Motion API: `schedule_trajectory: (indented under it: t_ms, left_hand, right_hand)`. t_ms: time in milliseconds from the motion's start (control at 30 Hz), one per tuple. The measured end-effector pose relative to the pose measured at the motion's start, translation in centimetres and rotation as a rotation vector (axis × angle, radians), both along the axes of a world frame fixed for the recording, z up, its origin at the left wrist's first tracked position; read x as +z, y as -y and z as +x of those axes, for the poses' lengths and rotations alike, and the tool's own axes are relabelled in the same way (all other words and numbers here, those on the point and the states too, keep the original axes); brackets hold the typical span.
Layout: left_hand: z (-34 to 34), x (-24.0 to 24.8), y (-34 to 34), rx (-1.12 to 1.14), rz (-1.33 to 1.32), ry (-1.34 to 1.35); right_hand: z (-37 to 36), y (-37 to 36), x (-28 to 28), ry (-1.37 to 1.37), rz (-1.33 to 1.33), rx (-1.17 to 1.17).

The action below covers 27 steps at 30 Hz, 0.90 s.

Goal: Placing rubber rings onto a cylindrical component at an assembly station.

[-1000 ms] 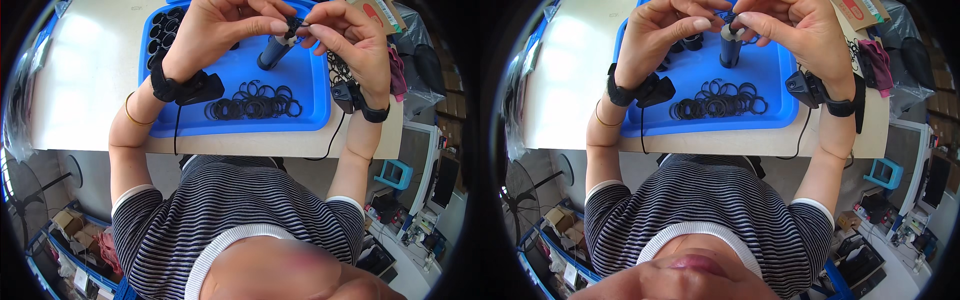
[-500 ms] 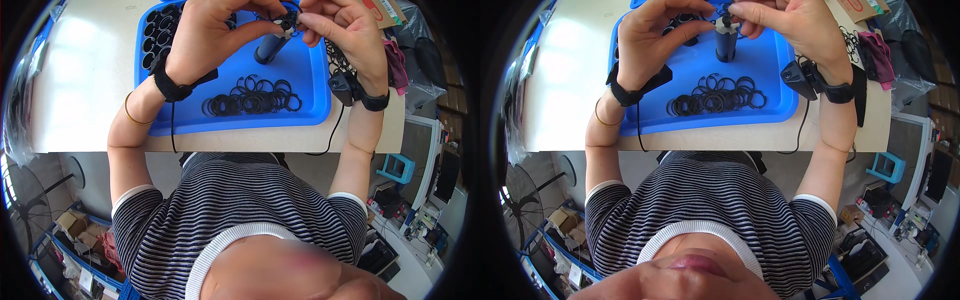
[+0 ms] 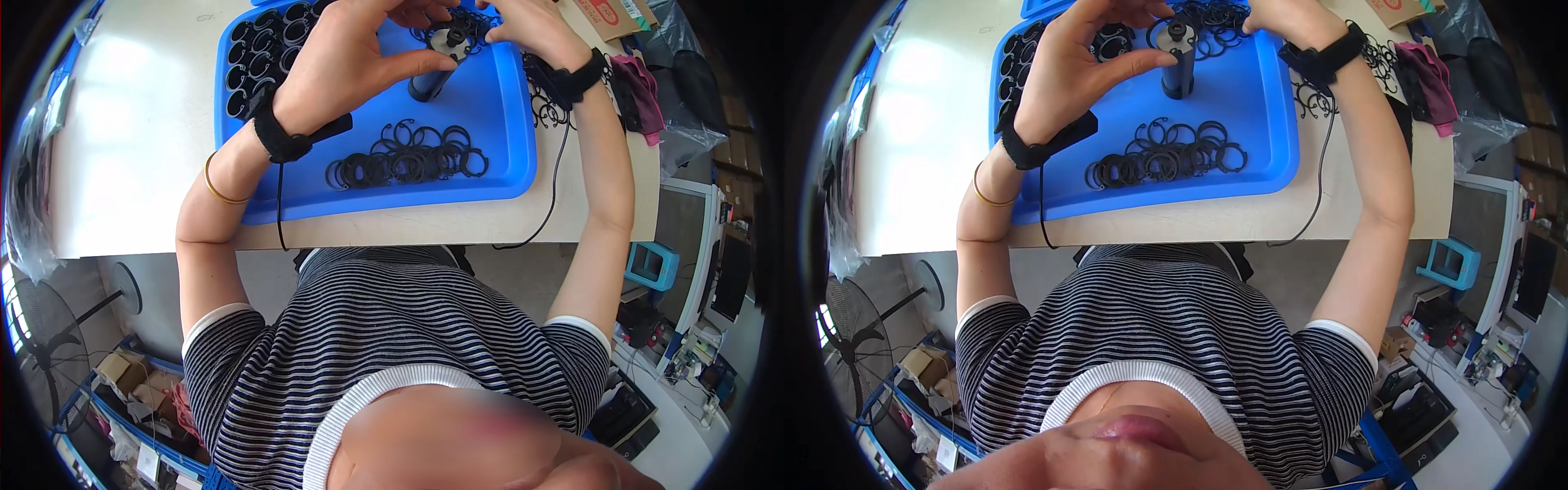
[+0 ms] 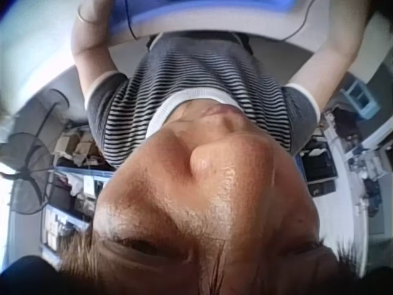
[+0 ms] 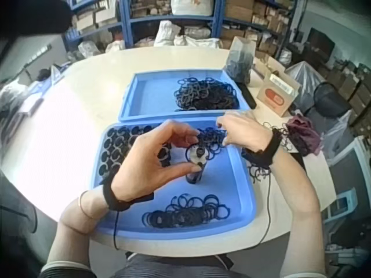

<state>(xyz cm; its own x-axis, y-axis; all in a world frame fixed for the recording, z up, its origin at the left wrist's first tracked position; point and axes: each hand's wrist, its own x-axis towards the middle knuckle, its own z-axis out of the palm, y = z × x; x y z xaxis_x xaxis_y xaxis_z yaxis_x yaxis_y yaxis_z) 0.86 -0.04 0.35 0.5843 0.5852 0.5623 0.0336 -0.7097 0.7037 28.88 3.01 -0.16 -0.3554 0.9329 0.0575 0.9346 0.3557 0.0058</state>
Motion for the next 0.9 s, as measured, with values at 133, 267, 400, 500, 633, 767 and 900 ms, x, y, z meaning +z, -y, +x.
schedule_trajectory:
  t_ms: [133, 267, 400, 500, 633, 767, 900]
  left_hand:
    - [0.0, -0.2, 0.0, 0.001, -0.004, -0.020]
    - [0.0, 1.1, 0.6, 0.045, -0.153, -0.151]
    - [0.0, -0.4, -0.1, -0.023, -0.048, -0.037]
    - [0.2, -0.4, -0.2, -0.038, -0.043, -0.021]
    - [0.1, 0.1, 0.1, -0.010, -0.035, -0.071]
    - [-0.1, 0.1, 0.2, 0.003, -0.045, -0.085]
    - [0.2, 0.2, 0.1, -0.010, -0.041, -0.099]
  right_hand:
    - [-0.1, -1.0, -1.3, 0.170, -0.028, 0.010]
    - [0.2, -1.5, -2.3, 0.254, 0.007, 0.056]
    - [0.8, -1.2, -2.9, 0.118, 0.205, 0.187]
    - [0.2, -1.4, -2.8, 0.186, 0.138, 0.081]
    - [0.1, -1.2, -1.8, 0.214, 0.048, 0.042]
    - [0.0, -1.1, -0.4, 0.084, 0.100, 0.164]
    - [-0.5, -0.2, 1.8, 0.118, 0.075, 0.091]
